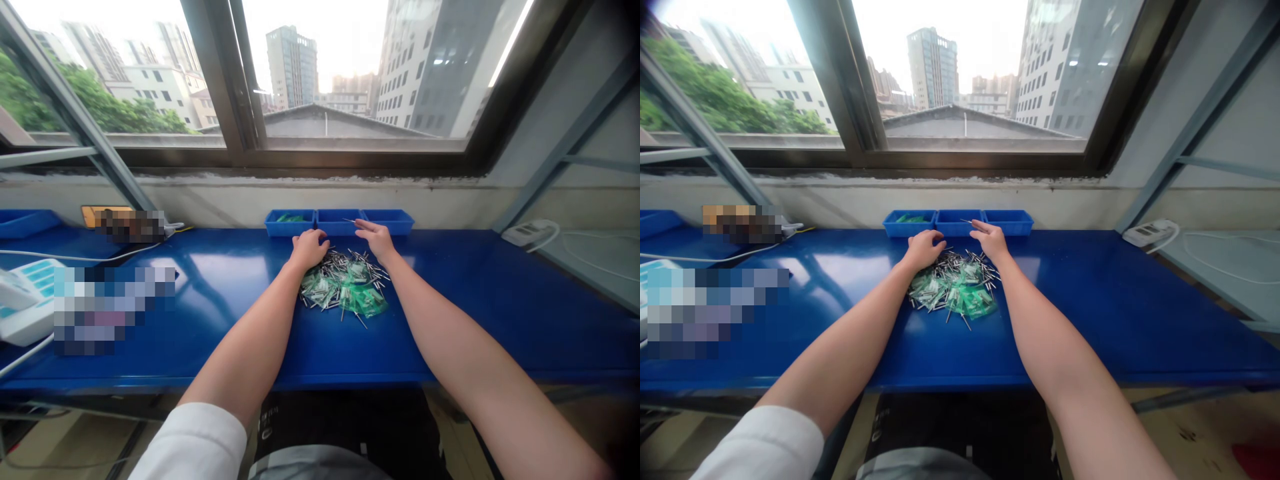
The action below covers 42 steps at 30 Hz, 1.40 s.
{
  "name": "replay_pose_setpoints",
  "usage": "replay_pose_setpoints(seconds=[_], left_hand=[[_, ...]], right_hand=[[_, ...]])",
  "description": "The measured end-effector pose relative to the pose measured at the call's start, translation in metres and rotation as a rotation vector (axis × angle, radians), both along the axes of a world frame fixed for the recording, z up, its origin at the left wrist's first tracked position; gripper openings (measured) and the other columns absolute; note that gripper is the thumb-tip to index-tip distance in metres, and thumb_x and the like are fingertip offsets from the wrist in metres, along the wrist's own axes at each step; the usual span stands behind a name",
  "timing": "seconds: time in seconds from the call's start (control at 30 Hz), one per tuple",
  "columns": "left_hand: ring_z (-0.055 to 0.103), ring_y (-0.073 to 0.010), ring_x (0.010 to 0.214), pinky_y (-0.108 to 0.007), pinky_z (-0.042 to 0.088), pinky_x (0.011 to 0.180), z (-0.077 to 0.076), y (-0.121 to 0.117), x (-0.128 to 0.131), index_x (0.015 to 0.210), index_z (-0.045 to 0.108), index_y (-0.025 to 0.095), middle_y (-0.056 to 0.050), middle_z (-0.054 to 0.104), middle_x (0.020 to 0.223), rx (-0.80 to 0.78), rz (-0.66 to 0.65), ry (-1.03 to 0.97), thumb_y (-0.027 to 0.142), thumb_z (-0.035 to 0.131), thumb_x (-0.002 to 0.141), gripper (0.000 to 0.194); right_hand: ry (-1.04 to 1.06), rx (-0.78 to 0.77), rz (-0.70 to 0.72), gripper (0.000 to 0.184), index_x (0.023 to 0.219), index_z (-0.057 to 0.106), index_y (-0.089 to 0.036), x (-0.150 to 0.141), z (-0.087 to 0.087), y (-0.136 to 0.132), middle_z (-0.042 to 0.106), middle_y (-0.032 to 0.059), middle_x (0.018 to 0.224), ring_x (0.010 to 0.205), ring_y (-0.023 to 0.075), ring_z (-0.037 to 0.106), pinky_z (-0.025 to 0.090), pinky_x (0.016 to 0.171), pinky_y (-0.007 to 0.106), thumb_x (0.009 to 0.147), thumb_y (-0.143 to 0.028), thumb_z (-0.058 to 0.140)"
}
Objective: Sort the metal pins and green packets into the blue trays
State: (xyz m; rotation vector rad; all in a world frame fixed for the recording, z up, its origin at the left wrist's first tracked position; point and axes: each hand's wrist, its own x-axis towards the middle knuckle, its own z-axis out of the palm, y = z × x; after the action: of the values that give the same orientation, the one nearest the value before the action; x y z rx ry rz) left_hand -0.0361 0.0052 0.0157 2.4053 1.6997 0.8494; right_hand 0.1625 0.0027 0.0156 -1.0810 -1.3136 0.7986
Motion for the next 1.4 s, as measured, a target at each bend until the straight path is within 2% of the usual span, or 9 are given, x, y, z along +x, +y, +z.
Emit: replay_pose_setpoints(seconds=[0.43, 0.63, 0.73, 0.9, 1.0, 1.2, 1.4], left_hand=[[0.054, -0.0276, 0.105, -0.045, 0.036, 0.092, -0.004, 0.005, -0.003, 0.101, 0.064, 0.023, -0.007, 0.064, 0.108, -0.054, 0.044, 0.055, 0.038, 0.049, 0.082, 0.029], [0.055, -0.0286, 0.104, -0.047, 0.037, 0.090, -0.005, 0.006, -0.005, 0.101, 0.064, 0.022, -0.007, 0.064, 0.106, -0.084, 0.028, 0.069, 0.039, 0.049, 0.081, 0.031], [0.055, -0.0290, 0.103, -0.048, 0.038, 0.089, -0.006, 0.007, -0.006, 0.101, 0.065, 0.022, -0.008, 0.064, 0.106, -0.084, 0.021, 0.074, 0.040, 0.048, 0.081, 0.031], [0.055, -0.0289, 0.104, -0.047, 0.038, 0.090, -0.006, 0.007, -0.005, 0.100, 0.065, 0.023, -0.008, 0.064, 0.107, -0.088, 0.026, 0.088, 0.040, 0.049, 0.081, 0.031], [0.054, -0.0283, 0.105, -0.046, 0.037, 0.091, -0.006, 0.007, -0.004, 0.101, 0.065, 0.023, -0.008, 0.064, 0.108, -0.094, 0.029, 0.091, 0.040, 0.049, 0.081, 0.031], [0.053, -0.0287, 0.105, -0.045, 0.038, 0.090, -0.006, 0.008, -0.003, 0.100, 0.066, 0.024, -0.008, 0.063, 0.108, -0.104, 0.037, 0.114, 0.041, 0.049, 0.080, 0.030], [0.052, -0.0295, 0.105, -0.046, 0.038, 0.090, -0.005, 0.007, -0.004, 0.100, 0.066, 0.024, -0.009, 0.062, 0.108, -0.115, 0.028, 0.137, 0.043, 0.049, 0.080, 0.033]], right_hand=[[0.053, 0.028, -0.038, 0.058, 0.118, 0.062, -0.018, 0.013, -0.011, 0.016, 0.059, 0.0063, 0.125, 0.121, 0.0256, 0.050, 0.037, 0.105, 0.040, 0.060, -0.018, 0.069], [0.050, -0.002, -0.091, 0.064, 0.124, 0.057, -0.014, 0.018, -0.013, 0.019, 0.055, 0.0094, 0.129, 0.122, 0.0244, 0.050, 0.040, 0.103, 0.037, 0.061, -0.018, 0.067], [-0.078, -0.015, -0.165, 0.065, 0.127, 0.054, -0.014, 0.019, -0.012, 0.017, 0.055, 0.0095, 0.130, 0.121, 0.0247, 0.049, 0.039, 0.102, 0.037, 0.063, -0.021, 0.065], [-0.523, -0.108, -0.398, 0.069, 0.132, 0.050, -0.021, 0.017, -0.008, 0.007, 0.058, 0.0109, 0.120, 0.122, 0.0334, 0.039, 0.033, 0.101, 0.048, 0.065, -0.029, 0.064], [-0.671, -0.137, -0.465, 0.072, 0.136, 0.044, -0.022, 0.016, -0.007, 0.004, 0.055, 0.0122, 0.122, 0.118, 0.0351, 0.038, 0.032, 0.099, 0.049, 0.066, -0.031, 0.062], [-0.741, -0.165, -0.511, 0.075, 0.139, 0.039, -0.023, 0.019, -0.010, 0.007, 0.050, 0.0101, 0.130, 0.114, 0.0342, 0.038, 0.035, 0.094, 0.048, 0.067, -0.033, 0.059], [-0.746, -0.191, -0.547, 0.076, 0.139, 0.037, -0.026, 0.022, -0.012, 0.007, 0.031, 0.0047, 0.148, 0.116, 0.0351, 0.036, 0.035, 0.094, 0.052, 0.067, -0.036, 0.059]])
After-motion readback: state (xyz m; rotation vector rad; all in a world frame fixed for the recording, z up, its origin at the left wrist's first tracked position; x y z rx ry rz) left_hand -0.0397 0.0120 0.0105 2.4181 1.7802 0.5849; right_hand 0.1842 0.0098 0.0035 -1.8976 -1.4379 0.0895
